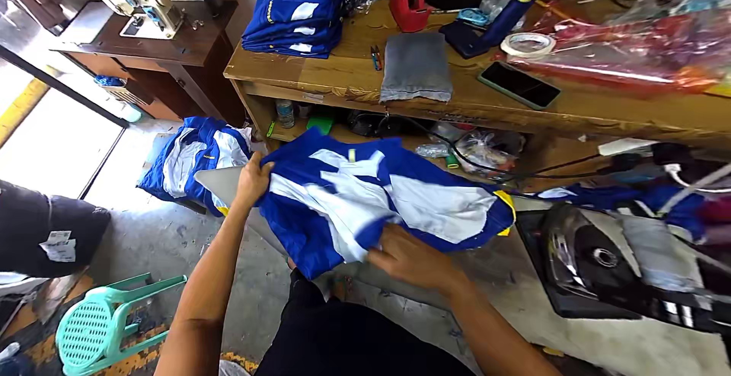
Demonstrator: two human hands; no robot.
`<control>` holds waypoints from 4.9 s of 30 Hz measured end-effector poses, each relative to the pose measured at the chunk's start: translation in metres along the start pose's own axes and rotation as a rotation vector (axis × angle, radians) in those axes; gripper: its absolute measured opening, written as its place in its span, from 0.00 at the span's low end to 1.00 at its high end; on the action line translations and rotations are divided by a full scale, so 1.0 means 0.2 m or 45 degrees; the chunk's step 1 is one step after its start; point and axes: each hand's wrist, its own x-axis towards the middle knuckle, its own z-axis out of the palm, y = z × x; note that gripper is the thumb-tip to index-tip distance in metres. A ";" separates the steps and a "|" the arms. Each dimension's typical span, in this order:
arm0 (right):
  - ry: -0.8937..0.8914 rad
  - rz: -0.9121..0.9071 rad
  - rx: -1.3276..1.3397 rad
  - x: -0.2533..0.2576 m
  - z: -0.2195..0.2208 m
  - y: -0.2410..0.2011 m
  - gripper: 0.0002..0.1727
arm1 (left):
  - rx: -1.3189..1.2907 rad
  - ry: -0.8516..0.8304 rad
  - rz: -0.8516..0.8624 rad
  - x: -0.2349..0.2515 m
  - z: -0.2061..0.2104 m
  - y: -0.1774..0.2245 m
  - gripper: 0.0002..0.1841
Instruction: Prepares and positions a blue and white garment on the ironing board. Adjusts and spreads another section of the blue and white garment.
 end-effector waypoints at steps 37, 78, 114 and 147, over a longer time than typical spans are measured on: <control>0.429 0.550 -0.353 0.30 0.09 0.61 0.27 | 0.246 -0.122 0.387 -0.80 0.39 0.08 0.38; 0.207 -0.084 0.147 0.46 0.30 0.51 0.14 | -0.126 -0.579 -0.291 0.04 0.43 0.06 0.12; 0.394 0.132 0.255 0.33 0.38 0.42 0.13 | -0.919 -1.002 -0.027 -0.01 0.20 0.38 0.15; 0.305 0.106 0.149 0.28 0.39 0.41 0.20 | 0.178 -0.953 0.182 -0.48 0.22 0.25 0.19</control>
